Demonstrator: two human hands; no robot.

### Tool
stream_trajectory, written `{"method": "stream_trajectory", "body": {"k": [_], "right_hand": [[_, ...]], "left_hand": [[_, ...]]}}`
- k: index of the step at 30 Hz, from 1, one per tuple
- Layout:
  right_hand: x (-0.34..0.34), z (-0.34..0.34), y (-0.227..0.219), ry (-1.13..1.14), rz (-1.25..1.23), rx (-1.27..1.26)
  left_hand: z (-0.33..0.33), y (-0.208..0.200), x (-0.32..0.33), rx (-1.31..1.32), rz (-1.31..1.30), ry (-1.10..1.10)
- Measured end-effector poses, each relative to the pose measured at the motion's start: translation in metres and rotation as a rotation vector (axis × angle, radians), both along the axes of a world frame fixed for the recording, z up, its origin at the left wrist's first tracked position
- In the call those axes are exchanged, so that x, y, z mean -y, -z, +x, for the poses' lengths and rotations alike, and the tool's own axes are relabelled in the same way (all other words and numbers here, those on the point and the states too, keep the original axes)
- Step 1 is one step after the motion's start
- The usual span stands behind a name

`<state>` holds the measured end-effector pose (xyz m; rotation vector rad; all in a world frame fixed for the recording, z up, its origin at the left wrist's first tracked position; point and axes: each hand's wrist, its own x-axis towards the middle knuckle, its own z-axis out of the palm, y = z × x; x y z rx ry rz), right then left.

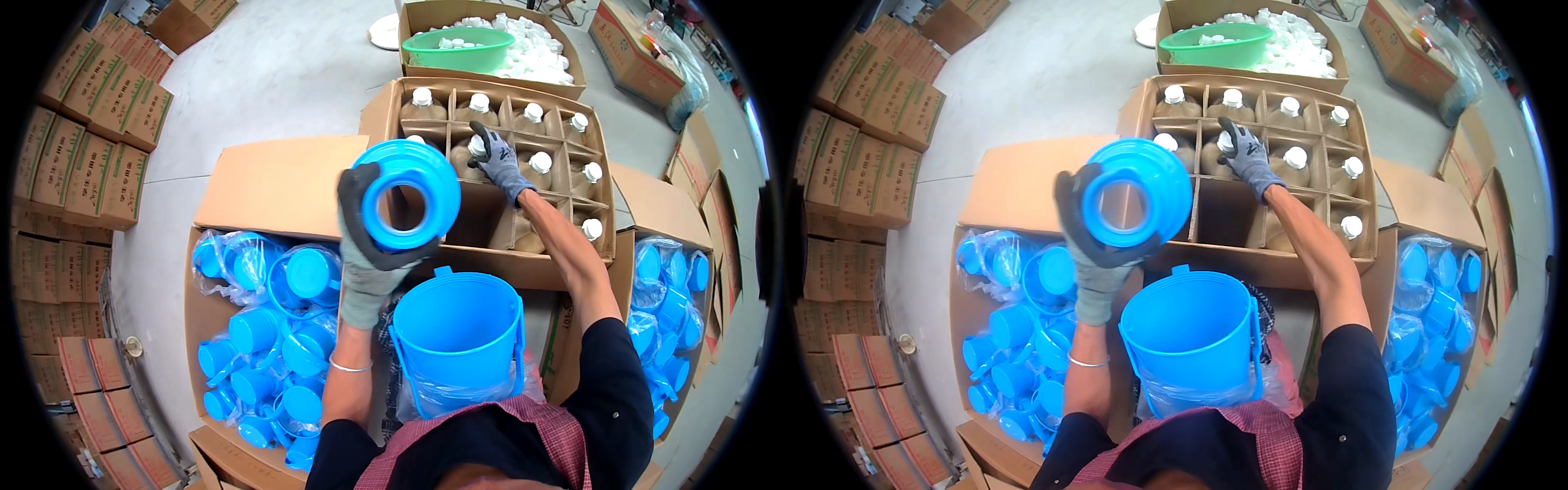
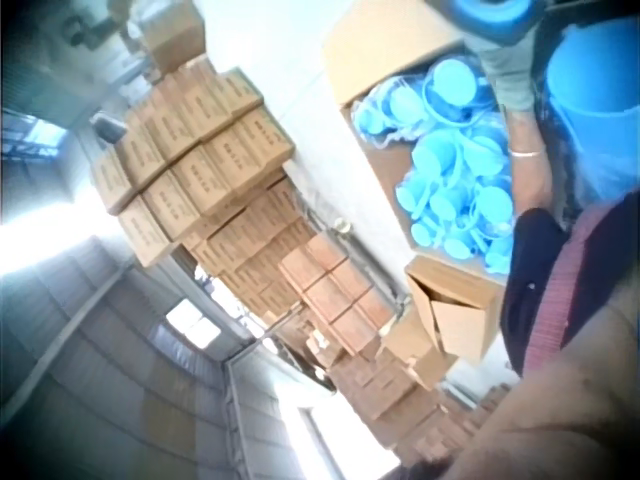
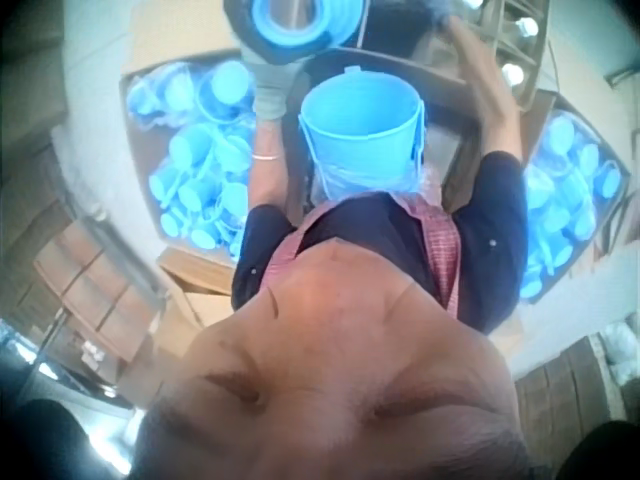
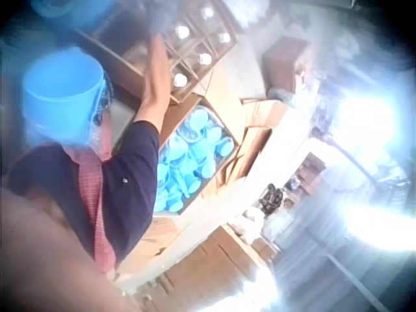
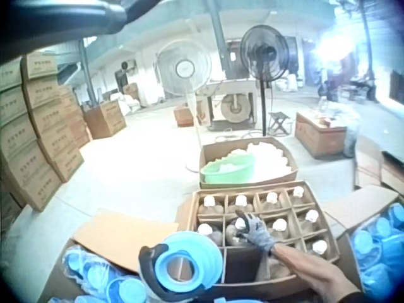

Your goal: The person assembles thermoses by placing a reflective glass liner into a blue plastic shell, attaching a blue top component, and then placing the assembled thermos into a cardboard shipping box.

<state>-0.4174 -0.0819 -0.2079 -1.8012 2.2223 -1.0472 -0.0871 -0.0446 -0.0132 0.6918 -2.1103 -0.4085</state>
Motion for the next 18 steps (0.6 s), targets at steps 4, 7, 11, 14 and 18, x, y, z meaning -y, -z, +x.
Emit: {"method": "stream_trajectory", "body": {"k": [4, 7, 11, 14, 18], "right_hand": [[0.0, -0.006, -0.082, -0.116, -0.277, 0.002], [-0.005, -0.016, -0.153, -0.116, -0.245, 0.059], [-0.015, -0.051, -0.23, -0.279, -0.486, 0.468], [-0.038, -0.068, -0.327, -0.248, -0.328, 0.654], [-0.027, -0.081, -0.349, -0.393, -0.516, 0.51]], "left_hand": [[0.025, 0.021, 0.01, -0.336, 0.212, -0.076], [0.043, 0.032, 0.01, -0.398, 0.173, -0.19], [0.07, 0.048, 0.013, -0.258, 0.135, -0.308], [0.07, 0.038, 0.004, -0.491, 0.332, -0.256], [0.08, 0.036, 0.006, -0.725, 0.536, -0.209]]}}
